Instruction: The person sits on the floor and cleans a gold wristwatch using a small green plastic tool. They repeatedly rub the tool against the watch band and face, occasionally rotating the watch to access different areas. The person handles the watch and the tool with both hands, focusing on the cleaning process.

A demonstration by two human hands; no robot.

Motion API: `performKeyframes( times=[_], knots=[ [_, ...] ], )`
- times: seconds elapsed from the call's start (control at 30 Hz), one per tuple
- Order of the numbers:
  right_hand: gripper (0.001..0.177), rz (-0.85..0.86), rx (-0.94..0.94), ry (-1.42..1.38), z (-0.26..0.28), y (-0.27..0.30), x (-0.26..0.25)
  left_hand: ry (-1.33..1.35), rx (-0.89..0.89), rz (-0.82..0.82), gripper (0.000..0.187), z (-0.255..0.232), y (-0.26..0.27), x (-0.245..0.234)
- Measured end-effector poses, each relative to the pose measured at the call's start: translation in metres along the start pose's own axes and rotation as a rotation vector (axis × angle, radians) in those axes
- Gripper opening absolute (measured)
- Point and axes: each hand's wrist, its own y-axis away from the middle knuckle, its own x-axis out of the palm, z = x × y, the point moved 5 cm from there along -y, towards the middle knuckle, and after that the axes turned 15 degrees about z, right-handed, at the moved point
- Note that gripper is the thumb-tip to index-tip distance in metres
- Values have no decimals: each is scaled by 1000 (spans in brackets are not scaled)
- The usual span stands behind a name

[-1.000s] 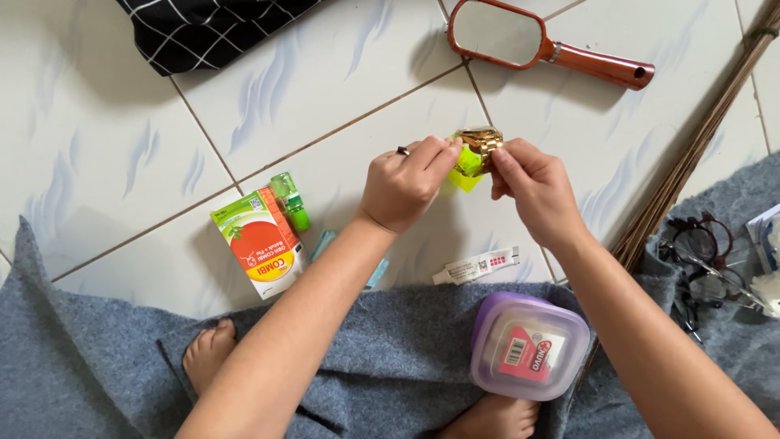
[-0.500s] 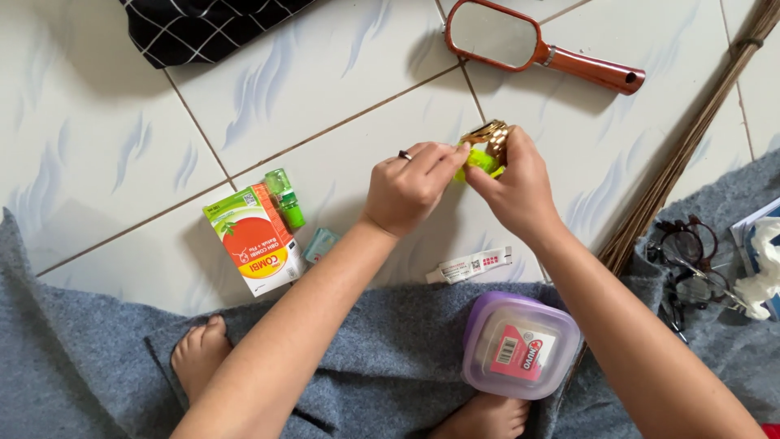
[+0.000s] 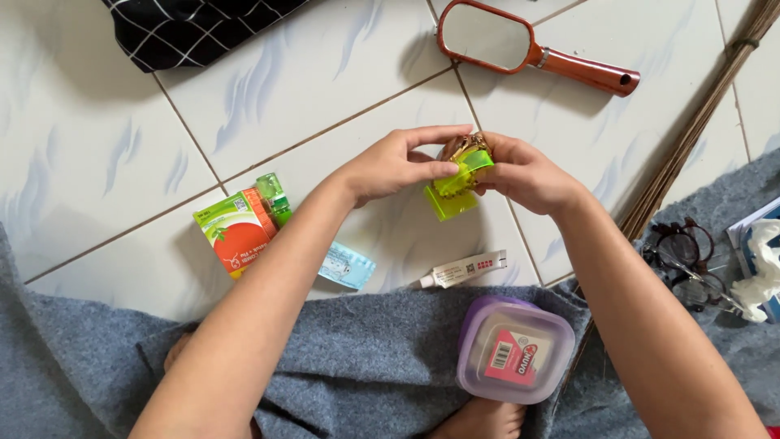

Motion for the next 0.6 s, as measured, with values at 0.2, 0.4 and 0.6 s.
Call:
performKeyframes(
  times=[0.2,0.4,0.6],
  knots=[
    [47,-198,67,130,2,-3,5,172,101,-138,64,13,3,6],
    [60,-180,-64,524,37,-5,44,162,146,-274,60,22,9,4],
    [63,-250,13,825,39,-5,55,166,166,-192,66,27,10,4]
  ],
)
